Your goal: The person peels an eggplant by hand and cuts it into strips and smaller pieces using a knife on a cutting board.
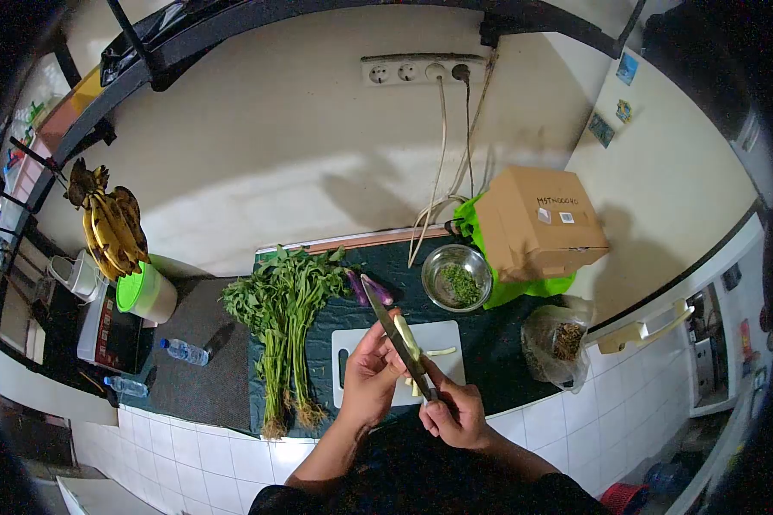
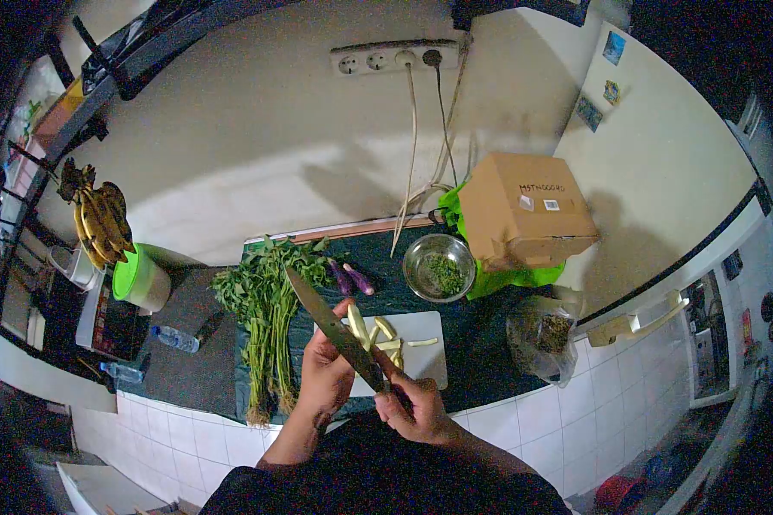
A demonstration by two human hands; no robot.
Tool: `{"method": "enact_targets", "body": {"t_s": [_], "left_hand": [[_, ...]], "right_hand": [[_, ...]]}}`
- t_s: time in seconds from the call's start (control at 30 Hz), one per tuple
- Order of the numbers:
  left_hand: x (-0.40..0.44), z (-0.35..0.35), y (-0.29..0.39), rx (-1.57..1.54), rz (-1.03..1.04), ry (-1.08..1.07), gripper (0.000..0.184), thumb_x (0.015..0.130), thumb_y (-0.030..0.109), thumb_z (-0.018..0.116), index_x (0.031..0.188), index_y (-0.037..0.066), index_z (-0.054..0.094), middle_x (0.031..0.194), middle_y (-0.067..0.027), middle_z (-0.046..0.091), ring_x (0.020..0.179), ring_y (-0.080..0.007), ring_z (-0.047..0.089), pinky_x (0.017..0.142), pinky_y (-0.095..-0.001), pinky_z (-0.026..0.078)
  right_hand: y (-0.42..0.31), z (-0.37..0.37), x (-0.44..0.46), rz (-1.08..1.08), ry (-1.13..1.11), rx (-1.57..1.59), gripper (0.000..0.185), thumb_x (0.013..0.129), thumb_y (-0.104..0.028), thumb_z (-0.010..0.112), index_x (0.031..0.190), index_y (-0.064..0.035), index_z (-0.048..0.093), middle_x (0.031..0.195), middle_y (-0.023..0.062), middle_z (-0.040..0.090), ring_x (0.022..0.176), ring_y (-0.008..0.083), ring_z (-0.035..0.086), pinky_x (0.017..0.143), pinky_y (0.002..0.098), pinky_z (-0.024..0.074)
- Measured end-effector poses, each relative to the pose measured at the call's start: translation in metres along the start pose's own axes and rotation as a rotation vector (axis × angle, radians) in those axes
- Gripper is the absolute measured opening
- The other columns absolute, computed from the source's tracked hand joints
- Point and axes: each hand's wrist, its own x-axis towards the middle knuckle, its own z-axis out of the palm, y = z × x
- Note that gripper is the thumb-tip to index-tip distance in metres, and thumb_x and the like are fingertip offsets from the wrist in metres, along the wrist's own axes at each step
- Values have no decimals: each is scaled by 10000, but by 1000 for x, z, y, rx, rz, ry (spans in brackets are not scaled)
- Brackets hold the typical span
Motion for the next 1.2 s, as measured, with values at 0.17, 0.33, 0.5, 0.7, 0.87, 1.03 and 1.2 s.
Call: {"method": "enact_targets", "body": {"t_s": [0.17,0.33,0.5,0.7,0.87,1.03,1.2], "left_hand": [[0,-5,3,-104,-102,-3,618,920,23,651,1479,53,388,1114,-25,643,953,-107,613,800,-255,494],[-1,-9,1,-76,-147,-76,618,906,-38,629,1473,53,399,1179,-35,637,1014,-116,616,871,-275,497],[-1,1,6,-55,-180,2,764,809,-62,688,1479,-32,323,974,-27,667,900,-156,658,856,-302,514],[-1,-8,0,-28,-145,-102,623,911,-30,632,1479,41,386,1141,-36,658,970,-108,621,820,-263,498],[0,-17,-10,-3,-160,-104,688,876,87,714,1474,24,381,1218,-52,639,998,-165,643,861,-320,522],[5,-13,-7,-20,-196,-35,524,923,93,669,1407,18,485,1140,-51,663,961,-133,634,815,-284,516],[6,-19,-8,-18,-161,5,418,938,105,659,1333,2,568,1103,-52,683,943,-115,639,802,-259,520]], "right_hand": [[0,-4,3,10,-36,-31,606,994,-190,523,1520,-10,281,624,4,596,517,99,585,521,263,490],[-6,-4,5,62,-56,-6,681,978,-168,517,1553,-25,182,645,20,613,539,112,601,544,281,499],[-1,-3,1,55,-46,-13,698,964,-152,517,1556,-27,170,661,22,601,562,108,609,549,270,496],[7,-2,2,-56,7,-28,634,989,-219,514,1525,3,256,660,23,618,542,109,605,535,269,493],[1,-10,7,-12,-22,-58,591,1012,-250,480,1507,11,292,649,32,631,508,114,599,516,271,487],[3,-10,2,-8,-26,1,582,1009,-223,490,1508,6,294,619,30,607,489,111,581,505,269,483],[2,-8,0,24,-78,45,610,1005,-201,500,1529,-10,252,616,25,592,506,101,568,505,269,481]]}}
